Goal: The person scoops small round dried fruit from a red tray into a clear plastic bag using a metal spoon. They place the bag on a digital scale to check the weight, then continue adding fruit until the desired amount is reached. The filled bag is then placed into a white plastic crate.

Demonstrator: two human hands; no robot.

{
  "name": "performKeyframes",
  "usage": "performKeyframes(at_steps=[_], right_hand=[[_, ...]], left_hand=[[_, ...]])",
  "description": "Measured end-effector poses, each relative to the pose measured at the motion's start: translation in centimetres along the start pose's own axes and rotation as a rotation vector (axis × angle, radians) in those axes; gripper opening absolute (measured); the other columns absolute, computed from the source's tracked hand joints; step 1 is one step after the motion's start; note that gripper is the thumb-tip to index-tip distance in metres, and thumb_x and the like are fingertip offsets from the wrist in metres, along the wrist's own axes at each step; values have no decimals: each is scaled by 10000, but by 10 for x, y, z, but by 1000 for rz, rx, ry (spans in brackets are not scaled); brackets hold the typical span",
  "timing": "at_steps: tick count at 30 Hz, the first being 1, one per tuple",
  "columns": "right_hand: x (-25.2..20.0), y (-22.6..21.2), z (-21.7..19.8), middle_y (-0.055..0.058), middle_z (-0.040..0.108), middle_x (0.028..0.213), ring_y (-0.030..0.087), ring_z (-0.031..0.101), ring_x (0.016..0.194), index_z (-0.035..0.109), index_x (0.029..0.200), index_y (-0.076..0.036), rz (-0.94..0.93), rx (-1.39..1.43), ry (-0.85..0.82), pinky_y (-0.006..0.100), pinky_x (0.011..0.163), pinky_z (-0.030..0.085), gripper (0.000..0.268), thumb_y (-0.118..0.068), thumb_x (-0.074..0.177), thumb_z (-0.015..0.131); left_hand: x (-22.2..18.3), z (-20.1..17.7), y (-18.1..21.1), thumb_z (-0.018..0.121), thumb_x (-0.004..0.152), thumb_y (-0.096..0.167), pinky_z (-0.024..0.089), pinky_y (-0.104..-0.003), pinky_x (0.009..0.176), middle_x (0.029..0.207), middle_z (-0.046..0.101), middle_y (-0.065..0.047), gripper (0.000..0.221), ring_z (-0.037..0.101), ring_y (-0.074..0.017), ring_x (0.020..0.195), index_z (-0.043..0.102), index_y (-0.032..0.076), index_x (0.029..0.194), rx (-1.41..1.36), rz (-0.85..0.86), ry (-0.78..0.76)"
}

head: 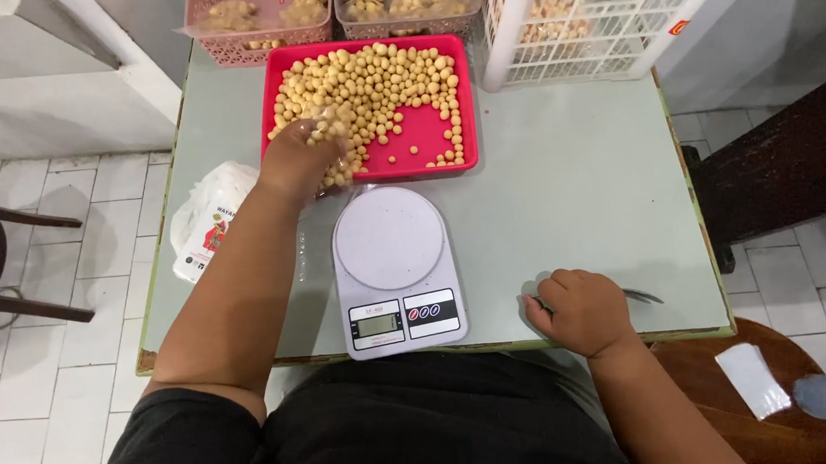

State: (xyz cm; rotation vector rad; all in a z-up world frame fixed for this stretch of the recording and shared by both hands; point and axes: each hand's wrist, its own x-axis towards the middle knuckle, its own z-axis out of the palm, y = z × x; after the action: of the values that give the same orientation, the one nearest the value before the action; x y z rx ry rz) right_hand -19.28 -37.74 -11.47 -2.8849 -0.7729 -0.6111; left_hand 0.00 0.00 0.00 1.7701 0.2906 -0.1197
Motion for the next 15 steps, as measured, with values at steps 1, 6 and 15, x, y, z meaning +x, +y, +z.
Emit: performKeyframes(at_steps=[1,6,15], right_hand=[[0,0,1,26,501,587,222,603,549,523,622,-171,1,3,-2,310,565,531,385,-384,909,665],[0,0,2,31,507,596,230,603,548,528,632,-165,3,1,4,318,565,536,380,-385,915,655],[0,1,2,21,501,591,223,604,551,528,629,-177,-8,2,6,311,577,534,389,-402,919,655]], left_hand=[[4,1,-3,778,820,134,643,-361,565,946,699,-193,466,712,-236,726,650,26,1256,2,-3,0],[15,6,-11,780,818,392,607,-413,782,1001,729,-119,345,726,-294,946,775,246,1130,275,-1,72],[47,-8,-31,680,870,518,588,-374,805,835,747,-27,301,729,-234,898,800,248,924,408,-71,70]])
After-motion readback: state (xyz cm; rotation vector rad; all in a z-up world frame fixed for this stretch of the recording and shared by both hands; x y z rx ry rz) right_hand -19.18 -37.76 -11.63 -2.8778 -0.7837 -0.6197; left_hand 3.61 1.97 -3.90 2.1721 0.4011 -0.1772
